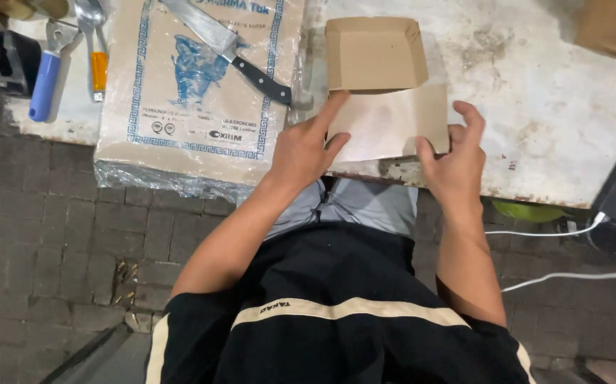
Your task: The person uses a knife to cut a piece of cardboard from a plastic-wrapped stack, then places the cut piece into a small cardboard box. This process is repeated multiple times, with the person cutting cardboard and inserting it into boxes.
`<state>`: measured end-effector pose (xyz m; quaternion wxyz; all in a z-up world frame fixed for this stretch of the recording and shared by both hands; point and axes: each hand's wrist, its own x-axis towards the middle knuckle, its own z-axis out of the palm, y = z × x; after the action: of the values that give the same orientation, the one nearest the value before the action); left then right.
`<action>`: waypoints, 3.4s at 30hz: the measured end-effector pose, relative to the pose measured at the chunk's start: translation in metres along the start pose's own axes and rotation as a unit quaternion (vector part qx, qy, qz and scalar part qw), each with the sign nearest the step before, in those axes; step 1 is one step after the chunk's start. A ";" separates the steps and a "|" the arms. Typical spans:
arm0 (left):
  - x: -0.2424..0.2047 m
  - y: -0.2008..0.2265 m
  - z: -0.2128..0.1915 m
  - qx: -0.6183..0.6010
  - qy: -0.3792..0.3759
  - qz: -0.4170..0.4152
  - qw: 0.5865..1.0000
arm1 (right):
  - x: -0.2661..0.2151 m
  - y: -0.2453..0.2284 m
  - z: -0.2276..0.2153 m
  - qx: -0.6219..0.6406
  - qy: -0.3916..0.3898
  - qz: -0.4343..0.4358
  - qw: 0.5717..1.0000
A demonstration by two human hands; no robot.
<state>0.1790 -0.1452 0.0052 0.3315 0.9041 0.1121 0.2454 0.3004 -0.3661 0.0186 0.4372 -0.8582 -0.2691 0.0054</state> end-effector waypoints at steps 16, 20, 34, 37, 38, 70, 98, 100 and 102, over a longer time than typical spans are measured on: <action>0.027 -0.013 0.018 0.141 -0.288 -0.073 0.944 | 0.012 0.014 0.021 -0.313 -0.142 -0.029 0.938; 0.021 -0.034 0.052 0.189 -0.292 -0.086 0.934 | 0.017 0.011 0.023 -0.345 -0.191 -0.010 0.919; 0.054 0.039 -0.062 0.055 -0.144 -0.116 0.981 | -0.032 0.042 0.013 0.110 -0.085 -0.006 0.990; 0.075 -0.021 -0.023 -0.104 -0.124 -0.251 0.954 | -0.040 0.027 0.023 0.142 -0.064 -0.010 0.988; 0.084 -0.028 -0.015 -0.105 -0.123 -0.248 0.955 | -0.041 0.029 0.028 0.141 -0.061 -0.012 0.988; -0.007 -0.042 0.007 0.065 -0.072 0.282 0.955 | -0.033 0.041 0.034 0.063 -0.035 -0.089 0.993; -0.026 0.003 -0.058 -0.145 0.009 0.088 0.985 | 0.221 0.029 0.024 0.536 0.108 0.060 0.835; -0.029 -0.017 -0.064 0.013 0.015 0.117 0.993 | 0.280 0.021 0.030 0.521 0.128 0.024 0.844; -0.041 -0.029 -0.068 0.026 0.005 0.097 0.995 | 0.336 0.019 0.046 0.506 0.137 0.029 0.851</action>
<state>0.1080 -0.1012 0.0160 0.2822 0.9177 0.0320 0.2776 0.5851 -0.1843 0.0516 0.8429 -0.5179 -0.1415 0.0362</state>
